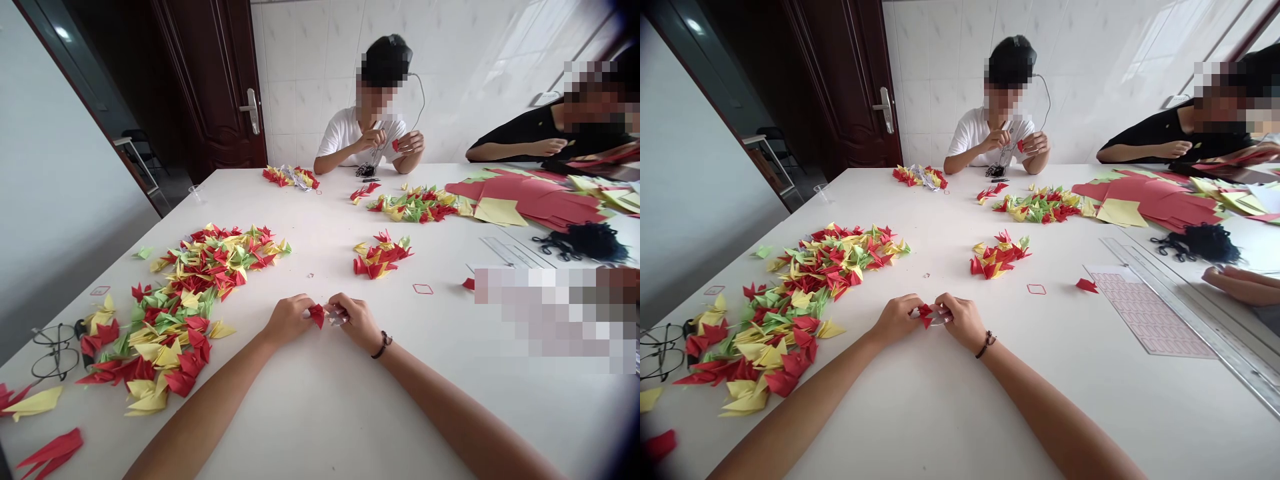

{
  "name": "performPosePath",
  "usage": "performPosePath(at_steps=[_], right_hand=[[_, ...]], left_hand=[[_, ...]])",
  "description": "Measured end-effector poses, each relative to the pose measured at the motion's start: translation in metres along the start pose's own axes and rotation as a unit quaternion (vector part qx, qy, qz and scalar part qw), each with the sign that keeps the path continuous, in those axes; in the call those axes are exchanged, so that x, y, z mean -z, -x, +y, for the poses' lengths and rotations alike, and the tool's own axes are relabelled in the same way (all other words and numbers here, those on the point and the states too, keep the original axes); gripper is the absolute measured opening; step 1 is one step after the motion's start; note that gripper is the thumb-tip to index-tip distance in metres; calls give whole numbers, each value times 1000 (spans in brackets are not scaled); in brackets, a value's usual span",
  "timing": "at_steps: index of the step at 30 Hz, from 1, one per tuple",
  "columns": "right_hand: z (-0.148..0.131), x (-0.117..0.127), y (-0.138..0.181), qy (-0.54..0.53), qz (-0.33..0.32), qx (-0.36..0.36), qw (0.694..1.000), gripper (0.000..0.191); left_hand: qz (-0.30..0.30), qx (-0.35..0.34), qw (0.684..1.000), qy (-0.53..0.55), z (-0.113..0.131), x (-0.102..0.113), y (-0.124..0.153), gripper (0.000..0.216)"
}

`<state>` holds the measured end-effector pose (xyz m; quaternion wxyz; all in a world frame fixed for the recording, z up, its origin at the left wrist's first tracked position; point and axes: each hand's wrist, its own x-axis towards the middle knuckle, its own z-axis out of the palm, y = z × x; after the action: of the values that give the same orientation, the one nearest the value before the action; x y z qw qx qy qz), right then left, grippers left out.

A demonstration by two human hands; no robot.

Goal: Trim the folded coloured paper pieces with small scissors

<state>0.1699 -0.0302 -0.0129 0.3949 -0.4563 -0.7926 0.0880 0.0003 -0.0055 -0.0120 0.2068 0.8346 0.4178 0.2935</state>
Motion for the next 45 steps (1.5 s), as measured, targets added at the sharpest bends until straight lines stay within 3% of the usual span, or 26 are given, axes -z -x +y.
performPosePath(at_steps=[7,15,24,27,31,33,35,37,40,45], right_hand=[[-3,0,0,-2,-55,8,998,31],[-2,-2,1,-16,-88,-7,996,47],[1,-3,2,-66,-26,-46,996,15],[1,0,0,-93,16,-96,991,10],[7,1,-8,-114,82,-209,968,12],[12,2,-11,-129,82,-255,955,16],[16,2,-13,-144,58,-276,949,22],[17,3,-14,-148,30,-277,949,33],[14,4,-13,-140,10,-277,951,43],[11,5,-13,-136,12,-273,952,42]], left_hand=[[-13,50,997,51,4,5,-2,4],[-26,74,994,70,9,8,-1,13],[-71,65,995,29,5,5,0,34],[-35,25,999,9,0,6,-1,33],[94,-51,994,-38,-6,13,-6,16],[167,-27,982,-87,-9,16,-8,13],[196,30,968,-152,-11,15,-9,18],[165,78,959,-217,-14,11,-8,32],[68,103,955,-271,-20,4,-5,53],[10,87,957,-277,-24,1,-5,54]])
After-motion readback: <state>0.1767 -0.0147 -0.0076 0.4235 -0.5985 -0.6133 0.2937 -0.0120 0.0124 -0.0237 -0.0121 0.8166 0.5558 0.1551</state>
